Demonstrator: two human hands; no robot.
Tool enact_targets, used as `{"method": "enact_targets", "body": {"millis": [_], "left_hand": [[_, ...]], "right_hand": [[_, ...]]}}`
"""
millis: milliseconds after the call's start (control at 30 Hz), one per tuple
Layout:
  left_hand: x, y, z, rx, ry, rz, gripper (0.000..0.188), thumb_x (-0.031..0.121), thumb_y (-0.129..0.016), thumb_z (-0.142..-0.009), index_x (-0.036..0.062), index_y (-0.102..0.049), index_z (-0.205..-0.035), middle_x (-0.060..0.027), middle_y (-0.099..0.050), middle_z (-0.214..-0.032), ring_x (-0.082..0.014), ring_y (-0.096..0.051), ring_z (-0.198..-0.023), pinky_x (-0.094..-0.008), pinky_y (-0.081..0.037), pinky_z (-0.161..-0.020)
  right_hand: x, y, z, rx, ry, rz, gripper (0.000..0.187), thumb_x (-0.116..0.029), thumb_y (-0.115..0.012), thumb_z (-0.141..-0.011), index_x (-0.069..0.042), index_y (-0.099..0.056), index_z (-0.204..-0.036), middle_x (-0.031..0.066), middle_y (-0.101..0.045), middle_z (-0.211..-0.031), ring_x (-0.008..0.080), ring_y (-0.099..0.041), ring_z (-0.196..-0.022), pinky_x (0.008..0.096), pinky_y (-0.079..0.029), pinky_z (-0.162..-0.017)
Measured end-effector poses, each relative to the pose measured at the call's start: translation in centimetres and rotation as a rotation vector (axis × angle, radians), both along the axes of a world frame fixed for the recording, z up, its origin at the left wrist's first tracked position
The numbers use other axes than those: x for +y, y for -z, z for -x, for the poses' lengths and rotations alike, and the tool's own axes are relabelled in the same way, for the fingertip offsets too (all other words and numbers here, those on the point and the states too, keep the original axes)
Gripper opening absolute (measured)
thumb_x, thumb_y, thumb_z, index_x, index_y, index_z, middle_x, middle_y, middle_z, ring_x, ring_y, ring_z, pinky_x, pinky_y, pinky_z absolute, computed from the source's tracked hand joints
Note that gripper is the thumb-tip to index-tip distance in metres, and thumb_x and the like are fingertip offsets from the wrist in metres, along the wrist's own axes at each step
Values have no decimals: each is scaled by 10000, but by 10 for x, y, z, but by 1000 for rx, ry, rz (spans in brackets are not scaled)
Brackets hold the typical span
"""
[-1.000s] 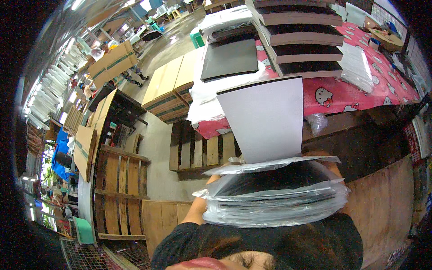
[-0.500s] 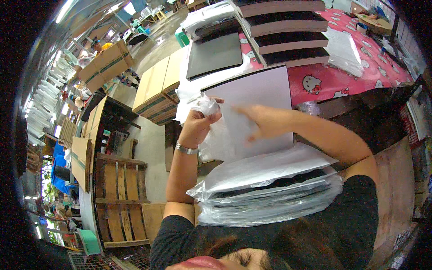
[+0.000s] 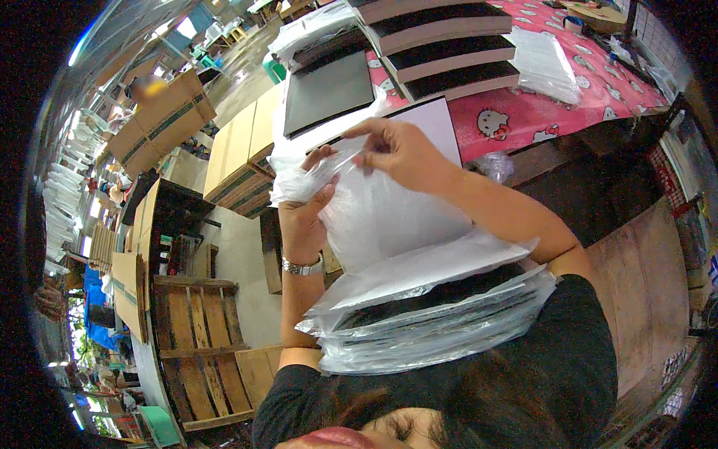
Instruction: The person places paper bags into clear plastic sleeves by hand, sliding them into a stack.
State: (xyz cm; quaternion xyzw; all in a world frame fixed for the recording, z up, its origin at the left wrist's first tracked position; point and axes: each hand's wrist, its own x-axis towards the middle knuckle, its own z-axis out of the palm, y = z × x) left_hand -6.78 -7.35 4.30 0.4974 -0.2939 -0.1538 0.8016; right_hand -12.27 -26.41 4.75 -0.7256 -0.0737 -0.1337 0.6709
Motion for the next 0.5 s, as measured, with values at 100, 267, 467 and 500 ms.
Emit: {"method": "enact_targets", "body": {"millis": [100,267,467,500], "left_hand": [[1,8,-6,21,21,-16,494,-115,-595,-742,-73,-473,-1219,-169,-589,-1136,-233,-573,-1057,-326,-460,-908],[-5,7,2,55,-127,-25,367,-90,-618,-742,-49,-525,-1095,-78,-623,-840,-139,-586,-641,-255,-467,-538],[-17,16,11,4,-161,-136,327,45,-696,-770,19,-544,-1058,9,-550,-750,-53,-456,-571,-201,-355,-481],[-18,18,12,-15,-174,-154,331,60,-705,-770,23,-545,-1058,16,-549,-752,-46,-447,-570,-196,-347,-479]], "right_hand": [[-5,7,-1,8,-146,-80,276,7,-627,-804,-29,-608,-1077,31,-604,-846,79,-572,-780,227,-471,-743],[-7,5,2,148,51,66,96,-83,-647,-836,-3,-622,-790,-25,-541,-682,42,-471,-646,208,-391,-584],[-1,13,-3,-273,159,-33,114,-114,-636,-848,-7,-629,-810,-9,-589,-775,52,-526,-657,200,-426,-599],[-2,13,-3,-227,132,-119,99,-102,-631,-848,-8,-638,-818,2,-601,-799,57,-537,-676,201,-433,-608]]}}
